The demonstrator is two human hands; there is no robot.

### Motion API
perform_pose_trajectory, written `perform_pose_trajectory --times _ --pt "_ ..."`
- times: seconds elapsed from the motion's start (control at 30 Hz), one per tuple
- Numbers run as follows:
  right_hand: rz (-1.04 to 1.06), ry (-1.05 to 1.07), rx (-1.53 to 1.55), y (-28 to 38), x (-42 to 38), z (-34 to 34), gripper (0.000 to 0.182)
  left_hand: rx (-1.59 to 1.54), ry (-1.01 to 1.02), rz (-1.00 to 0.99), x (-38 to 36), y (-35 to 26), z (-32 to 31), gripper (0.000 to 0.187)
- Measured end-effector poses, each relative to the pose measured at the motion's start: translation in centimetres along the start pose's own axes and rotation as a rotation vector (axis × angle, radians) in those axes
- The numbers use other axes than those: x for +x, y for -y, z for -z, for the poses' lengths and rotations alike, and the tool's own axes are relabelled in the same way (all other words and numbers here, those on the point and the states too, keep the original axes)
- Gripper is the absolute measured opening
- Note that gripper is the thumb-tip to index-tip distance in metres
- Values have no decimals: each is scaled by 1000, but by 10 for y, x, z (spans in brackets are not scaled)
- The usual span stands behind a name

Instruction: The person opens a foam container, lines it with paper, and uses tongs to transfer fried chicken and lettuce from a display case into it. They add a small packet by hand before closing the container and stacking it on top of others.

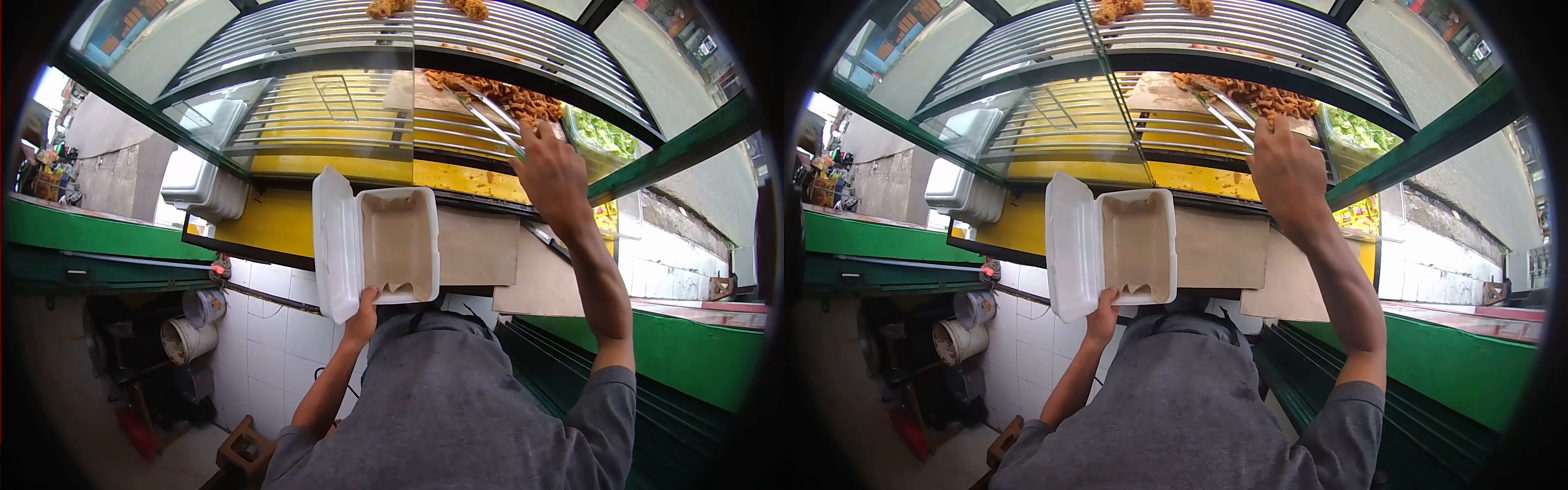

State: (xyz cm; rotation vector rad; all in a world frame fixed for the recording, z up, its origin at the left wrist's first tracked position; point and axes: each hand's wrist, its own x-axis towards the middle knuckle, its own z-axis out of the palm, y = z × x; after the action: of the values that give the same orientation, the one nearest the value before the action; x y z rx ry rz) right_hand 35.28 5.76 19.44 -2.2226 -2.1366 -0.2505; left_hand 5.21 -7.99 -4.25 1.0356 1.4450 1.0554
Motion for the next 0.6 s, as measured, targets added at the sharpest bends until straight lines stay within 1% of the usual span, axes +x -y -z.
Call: perform_pose_trajectory --times 0.03,0.07,0.13,0.23,0.37,0.43,0.47,0.5,0.57,0.6 --pt "2 5 -64 6 10 -3 27 60 -12 -76 -2 -9 3 29" --pt "5 0 -115 8 22 -10 25 59 -1 3 -2 -15 8 29" --pt "13 -7 -217 12 42 -22 22 127 -19 -96 0 -12 16 28" --pt "5 24 -296 30 57 -18 19 123 -19 -131 4 -12 21 27" --pt "18 12 -265 29 60 -10 20 168 34 -144 7 -11 36 29" --pt "24 -21 -204 24 51 -5 23 90 57 10 10 -9 38 25" --pt "-53 72 -92 23 48 3 44 16 80 157 15 -6 42 22" --pt "-84 93 -28 22 46 3 44 -55 104 303 19 -7 44 20" --pt "-157 135 103 13 40 3 46 -43 118 295 20 -12 42 27" --pt "-91 -5 158 -2 35 -16 43 -33 130 291 20 -15 41 30"
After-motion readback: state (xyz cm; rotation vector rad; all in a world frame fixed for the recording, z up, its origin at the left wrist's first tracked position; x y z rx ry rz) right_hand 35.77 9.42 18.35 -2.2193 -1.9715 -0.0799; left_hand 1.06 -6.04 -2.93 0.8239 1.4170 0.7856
